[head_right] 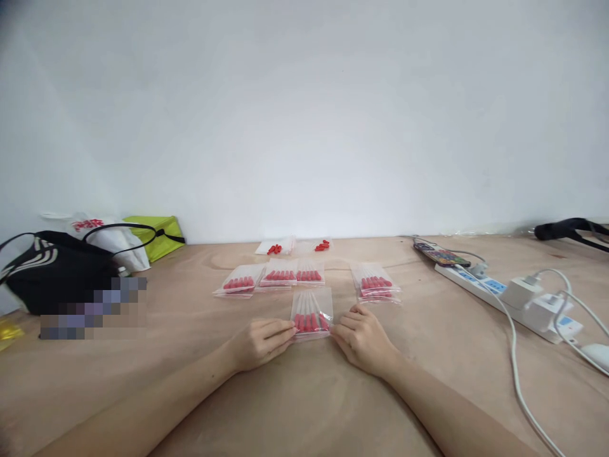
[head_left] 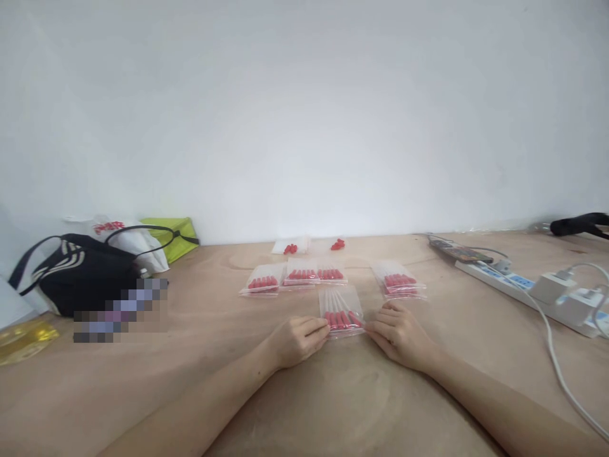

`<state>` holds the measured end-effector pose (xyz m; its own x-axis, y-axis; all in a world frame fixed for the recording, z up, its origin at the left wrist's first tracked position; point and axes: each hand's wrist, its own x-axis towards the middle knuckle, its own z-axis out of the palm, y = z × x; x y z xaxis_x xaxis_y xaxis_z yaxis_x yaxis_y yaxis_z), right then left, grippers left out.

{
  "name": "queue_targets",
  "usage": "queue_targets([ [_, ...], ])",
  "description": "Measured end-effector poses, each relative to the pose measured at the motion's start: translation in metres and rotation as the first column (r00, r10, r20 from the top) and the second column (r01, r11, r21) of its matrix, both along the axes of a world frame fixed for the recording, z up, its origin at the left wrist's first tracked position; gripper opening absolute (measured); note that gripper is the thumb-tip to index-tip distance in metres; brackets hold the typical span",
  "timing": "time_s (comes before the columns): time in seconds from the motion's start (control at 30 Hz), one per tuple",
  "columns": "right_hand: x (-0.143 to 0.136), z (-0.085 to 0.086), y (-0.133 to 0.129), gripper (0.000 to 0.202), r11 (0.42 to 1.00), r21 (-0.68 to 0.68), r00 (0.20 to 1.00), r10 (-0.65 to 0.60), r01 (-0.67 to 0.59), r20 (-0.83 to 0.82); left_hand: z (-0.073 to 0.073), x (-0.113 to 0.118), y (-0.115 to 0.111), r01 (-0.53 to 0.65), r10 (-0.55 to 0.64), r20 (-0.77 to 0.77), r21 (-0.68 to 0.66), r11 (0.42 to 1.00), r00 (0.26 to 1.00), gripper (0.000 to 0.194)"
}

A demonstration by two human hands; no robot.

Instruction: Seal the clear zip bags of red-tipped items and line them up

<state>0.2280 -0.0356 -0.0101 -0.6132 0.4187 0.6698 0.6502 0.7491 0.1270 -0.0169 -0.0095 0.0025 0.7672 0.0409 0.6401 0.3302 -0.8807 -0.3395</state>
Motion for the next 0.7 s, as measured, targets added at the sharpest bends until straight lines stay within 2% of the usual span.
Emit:
queue_targets([
  [0.1, -0.0036, 0.0002, 0.0024, 0.024, 1.000, -0.005, 1.000, 0.001, -0.001, -0.002, 0.0003, 0.0002, 0.0052, -0.002, 0.004, -0.019, 0.101, 0.995, 1.000, 0.017],
  [0.23, -0.0081, 0.0024, 0.0030, 0.023, 0.996, 0.080, 0.999, -0.029, 0.026, 0.034, 0.0044, -0.0014, 0.0070, -0.005, 0.015, -0.053, 0.182, 0.983, 0.998, 0.019],
  [0.43, -0.0101, 0.0022, 0.0019, 0.024, 0.981, 0.195, 0.995, -0.035, 0.016, 0.094, 0.0073, -0.0015, 0.0055, 0.022, -0.008, -0.079, 0.172, 0.985, 0.997, 0.020],
  [0.7, -0.0100, 0.0006, 0.0012, 0.024, 0.976, 0.219, 0.993, -0.003, -0.022, 0.117, 0.0029, -0.0032, 0.0100, 0.049, -0.034, -0.093, 0.165, 0.985, 0.995, 0.014],
])
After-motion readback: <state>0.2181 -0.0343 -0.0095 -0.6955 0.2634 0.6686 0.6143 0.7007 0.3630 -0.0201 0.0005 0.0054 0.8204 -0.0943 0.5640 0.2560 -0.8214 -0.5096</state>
